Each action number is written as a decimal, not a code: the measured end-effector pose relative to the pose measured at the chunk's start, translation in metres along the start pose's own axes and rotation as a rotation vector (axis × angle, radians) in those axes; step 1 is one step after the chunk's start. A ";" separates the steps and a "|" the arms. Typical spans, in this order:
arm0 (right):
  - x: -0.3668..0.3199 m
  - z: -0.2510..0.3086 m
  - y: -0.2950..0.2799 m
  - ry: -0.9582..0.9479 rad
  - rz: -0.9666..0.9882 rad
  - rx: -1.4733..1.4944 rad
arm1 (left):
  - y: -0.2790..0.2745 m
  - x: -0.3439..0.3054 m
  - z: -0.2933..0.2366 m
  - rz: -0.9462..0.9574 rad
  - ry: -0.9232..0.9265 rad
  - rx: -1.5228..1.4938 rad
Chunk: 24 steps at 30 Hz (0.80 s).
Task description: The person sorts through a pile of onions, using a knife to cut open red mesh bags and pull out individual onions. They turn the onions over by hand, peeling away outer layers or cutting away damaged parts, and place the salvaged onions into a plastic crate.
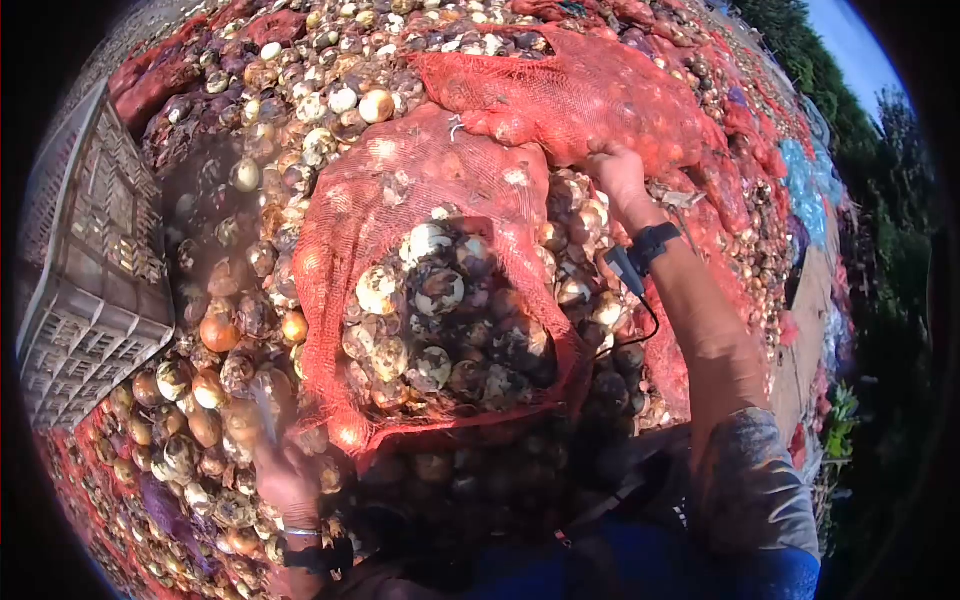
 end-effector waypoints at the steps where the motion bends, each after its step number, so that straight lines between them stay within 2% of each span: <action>1: 0.012 -0.050 -0.021 0.006 0.020 -0.195 | 0.008 -0.003 0.011 -0.043 0.031 0.065; 2: -0.011 -0.055 -0.035 0.087 0.036 -0.385 | 0.003 0.000 0.002 -0.009 -0.023 0.010; 3: -0.017 -0.078 -0.041 0.049 0.021 -0.496 | -0.005 0.003 -0.007 0.027 -0.076 -0.040; 4: -0.027 -0.089 -0.038 0.103 0.053 -0.490 | -0.007 0.004 -0.012 -0.017 -0.060 -0.036; 5: -0.022 -0.109 -0.030 -0.008 0.089 -0.606 | -0.006 0.005 -0.012 0.006 -0.074 -0.013; 6: -0.014 -0.131 -0.023 -0.019 0.124 -0.618 | -0.008 0.006 -0.016 -0.028 -0.055 -0.009; 7: -0.019 -0.136 -0.007 -0.029 0.161 -0.629 | -0.008 0.005 -0.018 -0.062 -0.037 -0.003; 9: -0.026 -0.121 0.013 -0.170 0.162 -0.948 | -0.003 0.005 -0.014 -0.074 -0.050 -0.021; 11: -0.028 -0.113 0.020 -0.019 0.223 -1.008 | -0.005 0.003 -0.013 -0.055 -0.058 0.008; 14: -0.025 -0.130 0.012 0.015 0.291 -0.641 | -0.008 0.005 -0.019 -0.043 -0.028 0.002; 15: -0.023 -0.143 0.010 0.167 0.262 -0.091 | -0.009 0.006 -0.018 -0.034 -0.031 0.010; 16: -0.023 -0.145 0.001 0.285 0.257 0.184 | -0.010 0.007 -0.021 -0.008 -0.059 0.035; 18: -0.040 -0.103 0.001 0.452 0.166 0.478 | -0.010 0.009 -0.025 -0.054 -0.072 0.014; 19: -0.054 -0.049 0.007 0.493 0.080 0.499 | -0.008 0.010 -0.024 -0.067 -0.077 0.017; 20: -0.056 -0.009 0.026 0.382 0.343 0.585 | -0.009 0.010 -0.026 -0.073 -0.077 0.043; 21: -0.049 0.019 0.051 0.380 0.562 0.719 | -0.009 0.010 -0.026 -0.089 -0.073 0.046; 22: -0.071 0.087 0.070 0.313 0.517 0.701 | -0.011 0.009 -0.028 -0.099 -0.032 0.038; 24: -0.114 0.212 0.103 -0.010 0.853 0.978 | -0.011 0.005 -0.024 -0.118 0.014 0.041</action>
Point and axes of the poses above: each hand's wrist, its own x-axis towards the middle knuckle, its own y-axis out of the palm, z = x × y, the point moved 5 cm from there along x, towards the middle knuckle, and after that the axes turned 5 degrees about -z, right-handed, at the moved point
